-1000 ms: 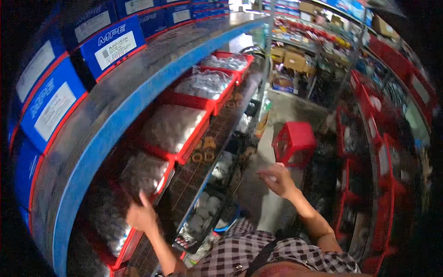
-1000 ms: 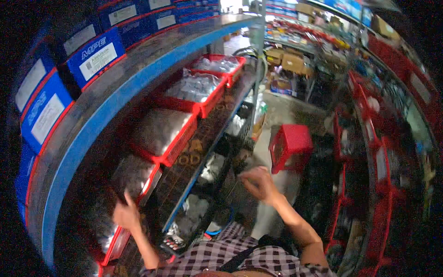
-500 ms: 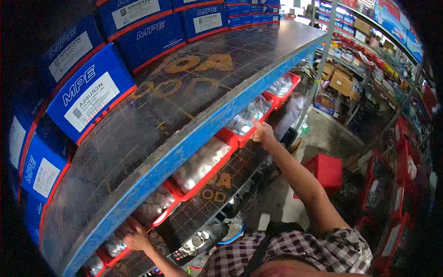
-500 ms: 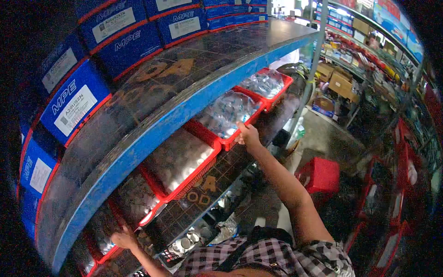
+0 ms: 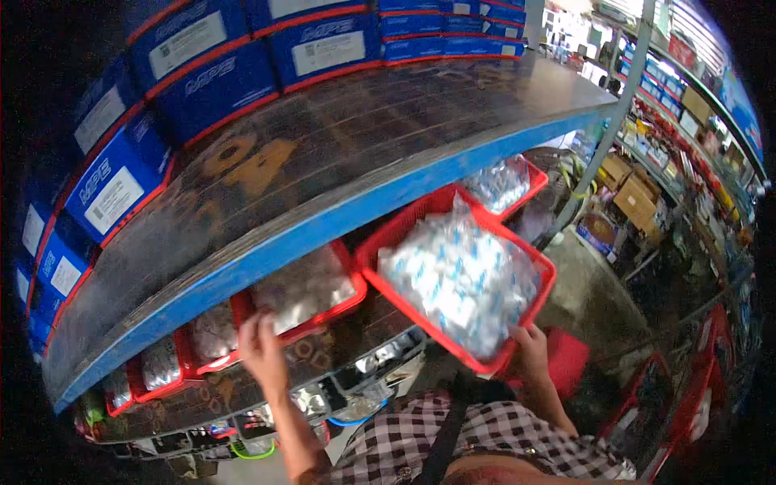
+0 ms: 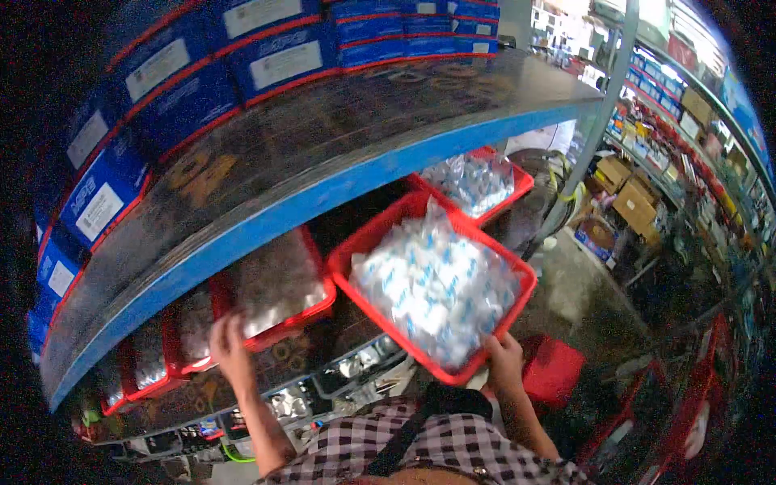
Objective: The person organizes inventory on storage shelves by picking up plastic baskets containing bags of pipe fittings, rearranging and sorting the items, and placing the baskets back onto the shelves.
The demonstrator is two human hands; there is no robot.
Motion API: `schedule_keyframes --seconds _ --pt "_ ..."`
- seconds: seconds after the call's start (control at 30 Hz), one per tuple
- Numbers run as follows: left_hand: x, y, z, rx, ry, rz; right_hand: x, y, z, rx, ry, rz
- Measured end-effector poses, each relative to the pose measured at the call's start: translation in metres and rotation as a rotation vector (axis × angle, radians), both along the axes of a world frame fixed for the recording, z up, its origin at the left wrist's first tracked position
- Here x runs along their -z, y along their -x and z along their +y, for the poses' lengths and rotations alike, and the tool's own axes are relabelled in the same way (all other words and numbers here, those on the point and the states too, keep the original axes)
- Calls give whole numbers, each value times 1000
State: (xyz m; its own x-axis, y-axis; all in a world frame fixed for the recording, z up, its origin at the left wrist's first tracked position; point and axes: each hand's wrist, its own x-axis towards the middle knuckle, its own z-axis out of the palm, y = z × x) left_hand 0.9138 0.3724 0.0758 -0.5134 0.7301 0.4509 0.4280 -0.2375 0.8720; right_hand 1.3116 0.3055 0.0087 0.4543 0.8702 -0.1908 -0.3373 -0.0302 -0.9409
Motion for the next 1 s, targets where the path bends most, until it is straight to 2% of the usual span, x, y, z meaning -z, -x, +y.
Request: schedule_keyframes --seconds 0.03,0.07,0.1,0.23,0.27,0.3,0.33,0.4,0.47,0.5,0.57,0.6,0.67,0.7,0.73,0.77,0.8,0.83,0.87,0.9,0.93,1.0 --pt "20 -17 25 144 53 31 -10 -13 -7 27 36 -46" --pt "-10 -57 37 320 140 207 -11 -32 -13 6 62 -23" --pt "-27 -89 50 501 365 257 -11 -50 -17 -14 94 8" --pt "-5 -162 107 607 620 873 -5 -80 -14 44 26 97" --pt "10 -166 119 696 645 833 0 -86 -13 34 14 76" --pt "5 -178 119 620 660 884 2 -95 -12 49 27 108" --pt "-1 -188 117 545 669 934 1 -101 -13 -40 58 88" --pt "14 -188 128 481 628 911 3 -111 -9 -154 78 48" --pt "17 -182 131 428 652 857 2 -122 -3 -236 127 76" --pt "14 -185 126 414 555 795 2 -124 2 -229 78 50" --pt "13 -181 113 409 614 727 -5 -128 12 -182 30 62" --pt "-3 -185 99 408 619 732 -5 -131 16 -155 -2 69" --pt "-1 -175 71 485 662 524 -16 -151 19 -189 139 -97" --pt "6 -172 55 462 623 442 -18 -156 23 -195 101 -57" --pt "18 -167 42 463 538 318 -27 -161 26 -260 106 -80" --pt "26 -157 29 394 573 318 -39 -164 30 -327 115 -110" --pt "26 -154 13 344 585 198 -49 -163 37 -400 114 -135" --pt "27 -151 -6 294 593 74 -56 -157 44 -426 122 -170" --pt "40 -143 -23 334 437 -144 -62 -150 52 -499 87 -282" --pt "36 -142 -41 240 465 -286 -70 -142 61 -574 51 -393" --pt "42 -142 -56 209 433 -340 -78 -136 73 -688 40 -436" --pt "54 -142 -86 142 363 -372 -67 -133 106 -843 -43 -697"
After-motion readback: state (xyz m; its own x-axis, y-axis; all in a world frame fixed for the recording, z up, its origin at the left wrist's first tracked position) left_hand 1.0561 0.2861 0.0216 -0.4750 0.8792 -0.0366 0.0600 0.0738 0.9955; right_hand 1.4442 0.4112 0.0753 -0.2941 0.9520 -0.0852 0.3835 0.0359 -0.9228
